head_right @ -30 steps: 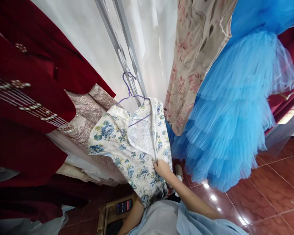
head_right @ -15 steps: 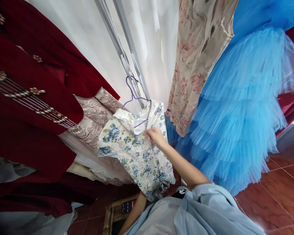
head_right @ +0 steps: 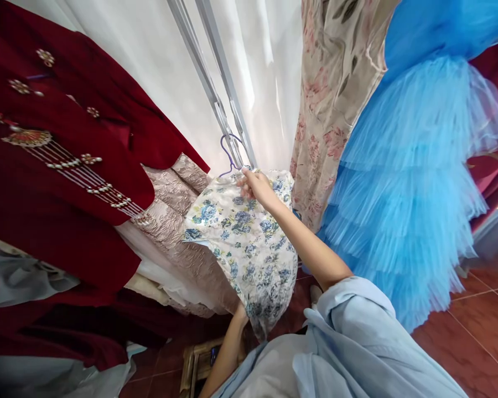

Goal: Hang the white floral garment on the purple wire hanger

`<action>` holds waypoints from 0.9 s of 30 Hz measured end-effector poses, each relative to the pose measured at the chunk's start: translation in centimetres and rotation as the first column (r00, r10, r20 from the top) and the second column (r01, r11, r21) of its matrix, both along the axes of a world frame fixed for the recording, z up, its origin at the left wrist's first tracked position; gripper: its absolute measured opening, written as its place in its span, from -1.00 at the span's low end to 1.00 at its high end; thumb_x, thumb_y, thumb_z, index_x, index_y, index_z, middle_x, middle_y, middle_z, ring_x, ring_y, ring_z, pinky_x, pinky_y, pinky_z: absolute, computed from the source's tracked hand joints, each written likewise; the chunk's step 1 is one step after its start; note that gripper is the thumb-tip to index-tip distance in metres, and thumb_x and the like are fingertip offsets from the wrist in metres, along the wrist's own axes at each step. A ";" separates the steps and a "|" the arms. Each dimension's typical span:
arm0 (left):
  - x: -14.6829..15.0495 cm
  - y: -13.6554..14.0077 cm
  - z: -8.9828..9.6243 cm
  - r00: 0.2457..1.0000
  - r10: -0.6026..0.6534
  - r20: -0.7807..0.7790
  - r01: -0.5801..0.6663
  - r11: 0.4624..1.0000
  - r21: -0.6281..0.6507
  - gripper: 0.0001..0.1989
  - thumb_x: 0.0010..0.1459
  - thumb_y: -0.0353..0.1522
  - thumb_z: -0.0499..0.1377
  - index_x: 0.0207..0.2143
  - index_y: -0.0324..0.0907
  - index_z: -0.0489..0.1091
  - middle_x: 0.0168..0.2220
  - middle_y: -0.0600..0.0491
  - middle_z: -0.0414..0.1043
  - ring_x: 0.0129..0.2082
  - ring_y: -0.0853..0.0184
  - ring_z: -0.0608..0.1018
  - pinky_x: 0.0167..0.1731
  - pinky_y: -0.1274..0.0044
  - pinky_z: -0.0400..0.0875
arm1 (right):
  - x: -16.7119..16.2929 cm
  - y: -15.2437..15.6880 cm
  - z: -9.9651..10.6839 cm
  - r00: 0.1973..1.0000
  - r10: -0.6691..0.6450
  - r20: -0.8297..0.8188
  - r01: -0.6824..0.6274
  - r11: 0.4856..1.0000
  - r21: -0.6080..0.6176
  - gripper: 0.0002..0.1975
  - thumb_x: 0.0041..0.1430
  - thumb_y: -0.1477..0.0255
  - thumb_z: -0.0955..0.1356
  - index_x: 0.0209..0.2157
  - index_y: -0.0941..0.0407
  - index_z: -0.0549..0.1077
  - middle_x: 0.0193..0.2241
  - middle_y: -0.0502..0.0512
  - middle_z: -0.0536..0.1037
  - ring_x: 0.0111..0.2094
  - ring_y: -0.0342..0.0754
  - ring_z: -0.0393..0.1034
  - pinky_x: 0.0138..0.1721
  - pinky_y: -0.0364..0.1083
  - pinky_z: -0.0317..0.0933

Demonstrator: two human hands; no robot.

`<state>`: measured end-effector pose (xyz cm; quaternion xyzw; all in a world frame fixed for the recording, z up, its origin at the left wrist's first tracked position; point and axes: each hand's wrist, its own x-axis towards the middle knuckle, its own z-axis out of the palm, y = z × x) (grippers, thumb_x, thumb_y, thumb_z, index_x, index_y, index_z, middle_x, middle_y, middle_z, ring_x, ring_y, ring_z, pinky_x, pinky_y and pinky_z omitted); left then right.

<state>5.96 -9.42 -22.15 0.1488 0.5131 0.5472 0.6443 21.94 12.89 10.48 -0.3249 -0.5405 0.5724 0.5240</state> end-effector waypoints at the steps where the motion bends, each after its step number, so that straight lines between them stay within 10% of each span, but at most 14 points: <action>1: -0.2 0.7 -0.1 1.000 0.005 0.011 -0.005 1.000 0.009 -0.60 0.16 0.02 0.23 -0.21 -0.08 0.59 -0.08 -0.05 0.59 0.21 0.06 0.45 0.26 0.25 0.28 | 0.3 0.2 -0.9 0.998 -0.058 0.029 0.059 0.998 -0.030 -0.57 0.30 0.09 0.31 -0.45 0.17 0.45 -0.67 0.03 0.47 -0.73 -0.21 0.20 -0.71 -0.22 0.00; 5: 0.6 1.8 0.1 0.996 -0.072 0.043 0.064 0.986 0.151 -0.32 -0.06 0.19 0.29 -0.15 -0.18 0.59 0.04 -0.16 0.55 0.30 0.01 0.34 0.36 0.24 0.07 | -0.4 1.3 -2.6 0.992 -0.129 -0.003 0.128 0.987 -0.098 -0.74 0.22 0.24 0.42 -0.34 0.16 0.43 -0.48 0.09 0.59 -0.62 -0.18 0.36 -0.60 -0.20 0.23; 9: 3.4 1.3 0.4 0.961 -0.018 -0.276 0.087 0.967 0.238 -0.34 -0.24 0.09 0.45 -0.24 -0.25 0.60 -0.06 -0.20 0.59 0.12 -0.08 0.50 0.27 0.21 0.21 | -3.2 1.6 -1.8 0.966 -0.022 -0.259 0.007 0.998 -0.061 -0.71 0.11 0.27 0.49 -0.33 0.13 0.36 -0.45 0.04 0.57 -0.46 -0.14 0.49 -0.41 -0.16 0.41; 15: 6.7 -0.2 0.7 0.933 -0.121 -0.340 0.185 0.969 0.164 -0.28 -0.23 0.13 0.43 -0.25 -0.32 0.58 -0.25 -0.18 0.61 -0.19 0.03 0.61 -0.06 0.27 0.45 | -7.3 0.8 -0.7 0.852 -0.071 -0.518 0.079 0.997 -0.007 -0.50 -0.05 0.24 0.56 -0.31 0.03 0.19 -0.50 -0.16 0.44 -0.48 -0.18 0.44 -0.35 -0.15 0.43; 21: 7.7 -0.7 0.1 0.944 -0.141 -0.298 0.190 0.971 0.143 -0.30 -0.21 0.10 0.44 -0.21 -0.29 0.55 -0.19 -0.21 0.60 -0.13 0.02 0.59 0.02 0.25 0.41 | -7.7 0.1 -1.2 0.891 -0.080 -0.446 0.103 0.994 0.029 -0.49 0.00 0.17 0.52 -0.26 0.00 0.15 -0.55 -0.19 0.38 -0.56 -0.14 0.42 -0.52 -0.16 0.34; 27: 3.4 2.6 2.0 0.917 0.174 -0.358 -0.082 0.962 0.259 -0.44 -0.24 -0.23 0.43 -0.12 -0.18 0.46 -0.14 -0.07 0.53 -0.02 0.06 0.53 0.06 0.30 0.36 | -5.4 0.2 -2.5 0.906 -0.168 -0.389 0.191 0.981 0.022 -0.51 0.08 0.18 0.49 -0.20 -0.01 0.13 -0.59 -0.21 0.38 -0.61 -0.12 0.41 -0.62 -0.18 0.25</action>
